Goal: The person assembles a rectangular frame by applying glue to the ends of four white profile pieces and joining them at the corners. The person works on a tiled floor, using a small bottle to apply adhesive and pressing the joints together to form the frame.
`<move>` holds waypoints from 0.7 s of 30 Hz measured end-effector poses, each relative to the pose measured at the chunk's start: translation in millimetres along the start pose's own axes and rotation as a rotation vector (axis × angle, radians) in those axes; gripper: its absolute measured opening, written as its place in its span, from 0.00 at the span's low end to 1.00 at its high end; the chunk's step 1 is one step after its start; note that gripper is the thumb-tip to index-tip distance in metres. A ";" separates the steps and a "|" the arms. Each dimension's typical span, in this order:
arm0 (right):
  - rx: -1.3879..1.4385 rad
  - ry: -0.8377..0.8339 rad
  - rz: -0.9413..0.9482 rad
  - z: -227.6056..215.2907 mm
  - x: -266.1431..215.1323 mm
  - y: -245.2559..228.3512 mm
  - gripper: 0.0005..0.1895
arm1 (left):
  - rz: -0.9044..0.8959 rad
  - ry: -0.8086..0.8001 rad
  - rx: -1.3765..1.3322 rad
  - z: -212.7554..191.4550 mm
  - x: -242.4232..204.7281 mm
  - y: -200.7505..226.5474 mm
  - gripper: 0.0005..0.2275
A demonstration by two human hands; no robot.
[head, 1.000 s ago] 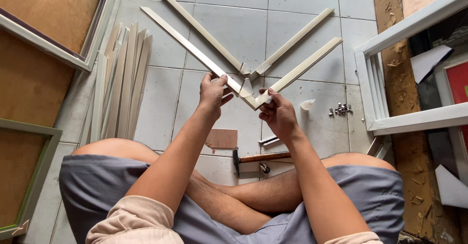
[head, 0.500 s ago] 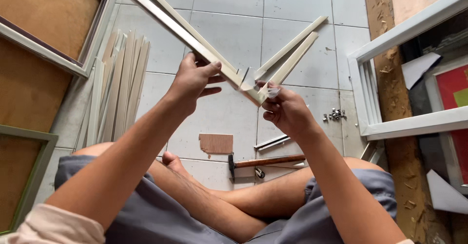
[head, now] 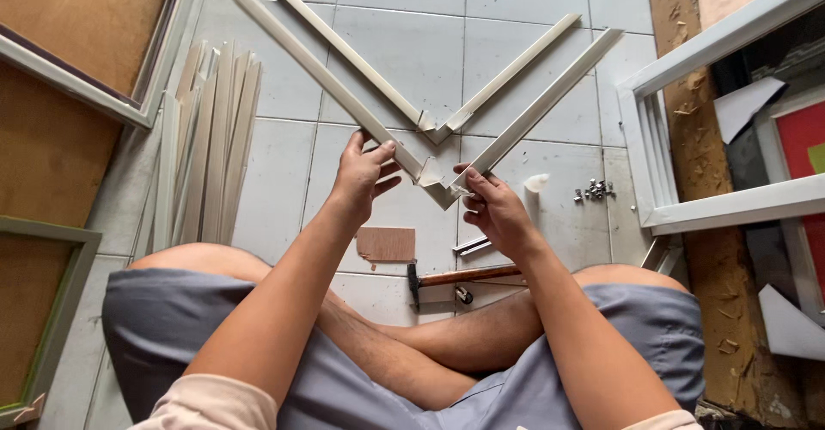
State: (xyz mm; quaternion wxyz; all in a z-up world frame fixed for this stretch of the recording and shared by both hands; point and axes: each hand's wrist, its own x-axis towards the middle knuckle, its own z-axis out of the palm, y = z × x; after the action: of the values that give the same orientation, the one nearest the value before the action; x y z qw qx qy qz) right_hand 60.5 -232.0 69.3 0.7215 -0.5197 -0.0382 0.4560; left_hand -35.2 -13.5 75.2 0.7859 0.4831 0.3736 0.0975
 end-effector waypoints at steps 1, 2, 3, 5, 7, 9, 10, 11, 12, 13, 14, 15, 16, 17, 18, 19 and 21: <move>0.002 -0.003 0.004 2.5 0.0 1.9 0.20 | -0.001 0.005 0.001 -4.3 0.0 -0.3 0.25; -0.022 -0.004 -0.001 2.8 -0.7 2.5 0.21 | 0.004 -0.002 0.024 -6.1 0.8 -1.3 0.24; -0.045 -0.006 -0.005 3.0 -1.3 3.1 0.21 | 0.009 -0.009 0.047 -7.6 1.8 -2.5 0.23; -0.052 -0.005 -0.013 5.0 -2.7 4.1 0.21 | 0.001 0.001 0.036 -8.9 6.9 -7.4 0.23; -0.056 -0.006 -0.016 6.0 -3.9 7.2 0.22 | -0.011 0.016 0.026 -10.0 6.4 -10.1 0.22; -0.020 0.000 -0.048 5.8 -2.3 6.6 0.21 | 0.012 0.018 0.015 -7.5 3.6 -5.8 0.24; -0.020 -0.001 -0.047 7.0 -3.9 5.2 0.21 | 0.012 0.019 0.015 -5.4 -2.2 -1.7 0.24; 0.003 0.002 -0.043 8.3 -5.4 3.6 0.20 | 0.018 0.016 0.018 -3.3 -8.0 2.5 0.24; 0.026 0.005 -0.040 9.5 -6.8 1.9 0.20 | 0.023 0.013 0.021 -0.9 -13.7 6.8 0.25; 0.026 0.004 -0.038 10.6 -6.2 1.6 0.20 | 0.023 0.014 0.021 -1.4 -12.5 7.2 0.25; 0.009 0.006 -0.041 10.4 -6.9 2.7 0.20 | 0.022 0.023 0.026 -1.8 -12.0 5.3 0.25; -0.007 0.007 -0.043 10.1 -7.2 4.0 0.21 | 0.021 0.031 0.031 -2.2 -11.1 3.3 0.26; -0.005 0.009 -0.037 10.2 -7.2 5.5 0.21 | 0.015 0.033 0.032 -4.4 -7.7 -0.3 0.26; -0.009 0.008 -0.040 10.3 -7.2 6.7 0.21 | 0.016 0.037 0.038 -6.4 -4.4 -3.8 0.26; -0.013 0.006 -0.047 10.4 -5.9 6.3 0.21 | 0.021 0.038 0.043 -7.5 0.3 -5.6 0.26; -0.012 0.007 -0.046 9.6 -5.7 7.3 0.21 | 0.020 0.039 0.044 -8.0 -0.9 -5.6 0.26; -0.024 -0.007 -0.053 8.3 -4.8 6.6 0.23 | 0.018 0.020 0.050 -7.2 -2.0 -2.8 0.27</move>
State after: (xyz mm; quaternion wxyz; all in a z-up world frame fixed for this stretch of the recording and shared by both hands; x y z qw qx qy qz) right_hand 49.2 -229.2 69.9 0.7268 -0.5257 -0.0599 0.4379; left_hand -42.1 -11.0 72.0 0.7689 0.5048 0.3793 0.1001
